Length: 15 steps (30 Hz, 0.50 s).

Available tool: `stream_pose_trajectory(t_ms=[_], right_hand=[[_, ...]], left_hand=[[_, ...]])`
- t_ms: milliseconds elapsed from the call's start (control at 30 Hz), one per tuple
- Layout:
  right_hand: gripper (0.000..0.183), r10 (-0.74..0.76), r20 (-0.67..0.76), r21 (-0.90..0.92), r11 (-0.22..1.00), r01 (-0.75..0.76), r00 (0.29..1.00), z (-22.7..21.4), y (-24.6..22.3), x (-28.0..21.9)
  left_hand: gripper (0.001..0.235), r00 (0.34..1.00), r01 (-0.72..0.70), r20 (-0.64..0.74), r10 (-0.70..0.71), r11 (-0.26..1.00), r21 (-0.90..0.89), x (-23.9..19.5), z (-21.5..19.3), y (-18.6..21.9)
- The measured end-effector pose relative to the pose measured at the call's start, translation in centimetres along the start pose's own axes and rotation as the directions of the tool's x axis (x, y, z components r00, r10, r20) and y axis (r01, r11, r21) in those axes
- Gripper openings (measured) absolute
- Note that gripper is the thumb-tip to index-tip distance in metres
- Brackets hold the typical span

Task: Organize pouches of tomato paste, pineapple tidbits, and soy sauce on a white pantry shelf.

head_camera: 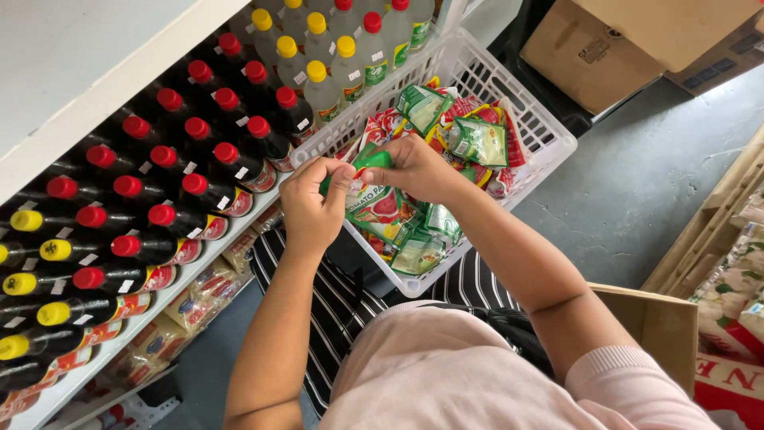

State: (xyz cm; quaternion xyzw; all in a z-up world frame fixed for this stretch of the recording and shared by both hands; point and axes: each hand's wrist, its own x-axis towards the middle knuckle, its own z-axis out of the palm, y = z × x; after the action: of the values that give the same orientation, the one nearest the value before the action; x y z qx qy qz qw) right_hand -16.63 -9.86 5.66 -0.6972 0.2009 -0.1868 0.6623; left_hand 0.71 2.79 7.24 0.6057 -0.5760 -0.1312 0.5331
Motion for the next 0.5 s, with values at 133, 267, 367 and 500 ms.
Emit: stream_pose_trajectory(t_ms=[133,267,367,500], right_hand=[[0.019,-0.028,-0.072,-0.033,0.999,0.026,0.997,0.5,-0.9,-0.3],[0.015,-0.108,-0.147,-0.101,0.990,0.094,0.983,0.9,-0.9,-0.4],[0.012,-0.156,-0.192,-0.173,0.977,0.123,0.969,1.6,-0.4,-0.4],[0.008,-0.232,-0.246,-0.244,0.954,0.171,0.941,2.5,0.1,-0.3]], left_hand=[[0.026,0.998,0.051,0.047,-0.049,0.998,-0.032,0.7,-1.4,2.9],[0.026,0.991,0.094,0.091,-0.093,0.996,0.000,0.8,-1.8,3.4],[0.021,0.993,0.093,0.070,-0.096,0.995,0.035,0.5,-1.6,3.1],[0.013,1.000,0.015,0.022,-0.016,0.998,0.065,0.2,-1.4,2.3]])
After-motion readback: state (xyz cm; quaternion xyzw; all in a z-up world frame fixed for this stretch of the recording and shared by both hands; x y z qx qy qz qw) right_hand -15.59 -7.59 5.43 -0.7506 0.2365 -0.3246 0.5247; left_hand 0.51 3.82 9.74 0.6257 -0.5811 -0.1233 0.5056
